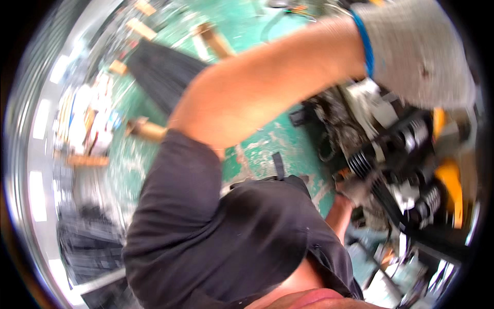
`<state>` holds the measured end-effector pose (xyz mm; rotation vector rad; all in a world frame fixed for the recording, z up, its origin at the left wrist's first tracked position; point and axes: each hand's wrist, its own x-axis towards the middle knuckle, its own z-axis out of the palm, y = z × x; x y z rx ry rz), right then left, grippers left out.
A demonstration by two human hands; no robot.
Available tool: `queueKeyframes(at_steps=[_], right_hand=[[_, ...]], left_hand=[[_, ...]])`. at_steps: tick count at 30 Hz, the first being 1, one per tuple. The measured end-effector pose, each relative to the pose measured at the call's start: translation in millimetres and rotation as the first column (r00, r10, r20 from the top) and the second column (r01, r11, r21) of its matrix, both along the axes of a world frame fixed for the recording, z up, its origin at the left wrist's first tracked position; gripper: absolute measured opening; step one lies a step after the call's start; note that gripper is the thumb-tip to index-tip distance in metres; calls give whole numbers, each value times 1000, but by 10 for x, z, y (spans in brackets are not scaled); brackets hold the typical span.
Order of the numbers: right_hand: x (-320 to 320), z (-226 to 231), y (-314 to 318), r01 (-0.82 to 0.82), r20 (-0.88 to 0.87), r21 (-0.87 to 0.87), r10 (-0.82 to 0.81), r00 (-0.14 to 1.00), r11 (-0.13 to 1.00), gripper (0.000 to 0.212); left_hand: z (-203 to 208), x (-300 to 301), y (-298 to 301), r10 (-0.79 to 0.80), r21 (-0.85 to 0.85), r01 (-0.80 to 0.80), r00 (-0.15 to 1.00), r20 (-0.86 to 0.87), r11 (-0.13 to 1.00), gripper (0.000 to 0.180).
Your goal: The person takes a bundle of black metal strips, inserts them into a bending machine, operates the machine to bend the strips, and then places the bent strips onto a rack.
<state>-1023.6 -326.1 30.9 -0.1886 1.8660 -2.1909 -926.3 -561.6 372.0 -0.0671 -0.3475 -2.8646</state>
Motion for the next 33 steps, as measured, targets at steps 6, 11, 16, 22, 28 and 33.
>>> queueKeyframes(at_steps=[6,11,16,22,28,33], right_hand=[[338,-544,-97,-132,-314,-23,118,942,991,29],[1514,153,-731,-414,-314,-141,356,880,899,32],[2881,726,-1197,-726,-367,-165,642,674,668,28],[4424,1562,-1592,-898,-487,100,808,331,428,35],[6127,2163,-1684,-990,-595,94,803,30,106,41],[7495,2997,-1722,-987,-787,160,604,-127,1,48]], left_hand=[[-81,2257,719,861,-898,-101,256,-439,-428,17],[-537,4046,1287,971,-886,-398,-84,-223,-237,11],[-713,5352,2162,873,-656,-621,-470,-126,-429,11],[-839,6297,3100,546,-541,-433,-836,-59,-721,19],[-754,7193,4001,293,-488,-274,-955,39,-829,14],[-621,8130,4633,187,-378,-149,-980,-65,-914,8]])
